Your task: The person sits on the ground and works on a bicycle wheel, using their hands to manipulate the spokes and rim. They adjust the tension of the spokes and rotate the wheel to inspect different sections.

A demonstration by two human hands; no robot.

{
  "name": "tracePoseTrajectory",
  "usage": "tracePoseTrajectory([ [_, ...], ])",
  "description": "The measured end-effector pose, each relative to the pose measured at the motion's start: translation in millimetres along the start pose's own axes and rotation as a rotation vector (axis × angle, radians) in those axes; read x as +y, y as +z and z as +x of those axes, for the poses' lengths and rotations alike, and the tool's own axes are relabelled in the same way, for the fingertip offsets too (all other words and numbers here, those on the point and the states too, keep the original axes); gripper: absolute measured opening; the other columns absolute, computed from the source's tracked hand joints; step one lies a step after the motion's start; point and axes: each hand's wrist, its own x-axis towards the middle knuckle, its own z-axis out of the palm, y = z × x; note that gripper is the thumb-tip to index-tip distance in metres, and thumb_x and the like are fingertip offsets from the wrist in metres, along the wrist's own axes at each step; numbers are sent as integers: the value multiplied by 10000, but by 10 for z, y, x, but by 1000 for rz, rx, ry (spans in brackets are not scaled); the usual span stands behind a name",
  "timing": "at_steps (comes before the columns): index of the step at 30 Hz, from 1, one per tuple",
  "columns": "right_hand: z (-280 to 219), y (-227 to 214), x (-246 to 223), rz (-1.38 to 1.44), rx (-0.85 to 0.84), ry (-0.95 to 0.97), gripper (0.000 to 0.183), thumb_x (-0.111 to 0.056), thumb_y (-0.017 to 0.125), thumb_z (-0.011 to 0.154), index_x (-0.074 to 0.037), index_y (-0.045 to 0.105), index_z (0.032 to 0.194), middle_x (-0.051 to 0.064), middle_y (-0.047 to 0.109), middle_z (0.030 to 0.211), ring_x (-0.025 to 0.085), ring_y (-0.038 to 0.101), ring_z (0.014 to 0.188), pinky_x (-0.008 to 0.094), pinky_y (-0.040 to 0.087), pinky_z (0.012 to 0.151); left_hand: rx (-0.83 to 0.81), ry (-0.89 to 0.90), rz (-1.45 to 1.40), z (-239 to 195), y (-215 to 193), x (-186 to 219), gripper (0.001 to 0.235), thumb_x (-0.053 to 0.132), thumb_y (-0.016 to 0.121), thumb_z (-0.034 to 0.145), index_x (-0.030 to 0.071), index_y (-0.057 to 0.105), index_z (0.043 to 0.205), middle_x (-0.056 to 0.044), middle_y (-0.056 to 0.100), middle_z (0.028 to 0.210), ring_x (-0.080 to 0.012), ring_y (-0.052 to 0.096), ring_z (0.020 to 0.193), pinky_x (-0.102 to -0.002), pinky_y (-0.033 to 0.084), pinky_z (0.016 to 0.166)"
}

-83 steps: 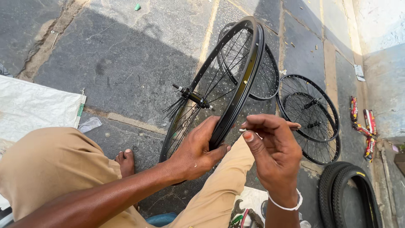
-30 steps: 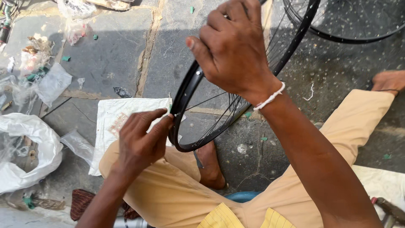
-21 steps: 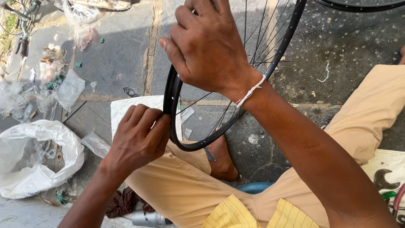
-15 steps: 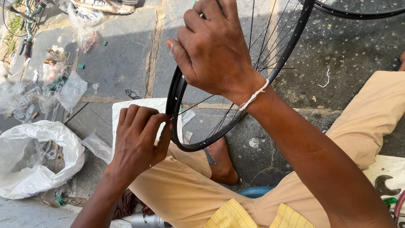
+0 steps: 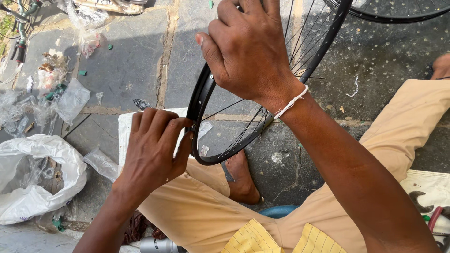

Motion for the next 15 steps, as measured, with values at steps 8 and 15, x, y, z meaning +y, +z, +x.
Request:
tracePoseTrajectory([
  [8, -9, -58, 31, -3, 8, 13, 336, -211, 545, 1090, -58, 705, 837, 69, 614, 863, 246, 552, 946, 463, 354, 957, 63, 0, -31, 11, 15, 7, 195, 41, 719, 897, 23, 634, 1072, -99, 575, 975, -272, 526, 910, -418, 414, 797],
  [15, 9, -6, -25, 15, -5, 20, 333, -203, 557, 1085, -63, 701, 820, 69, 606, 831, 247, 553, 913, 464, 355, 931, 34, -23, -114, 42, -12, -16, 218, -13, 669, 885, -6, 621, 1098, -130, 553, 1032, -293, 510, 968, -417, 452, 860],
])
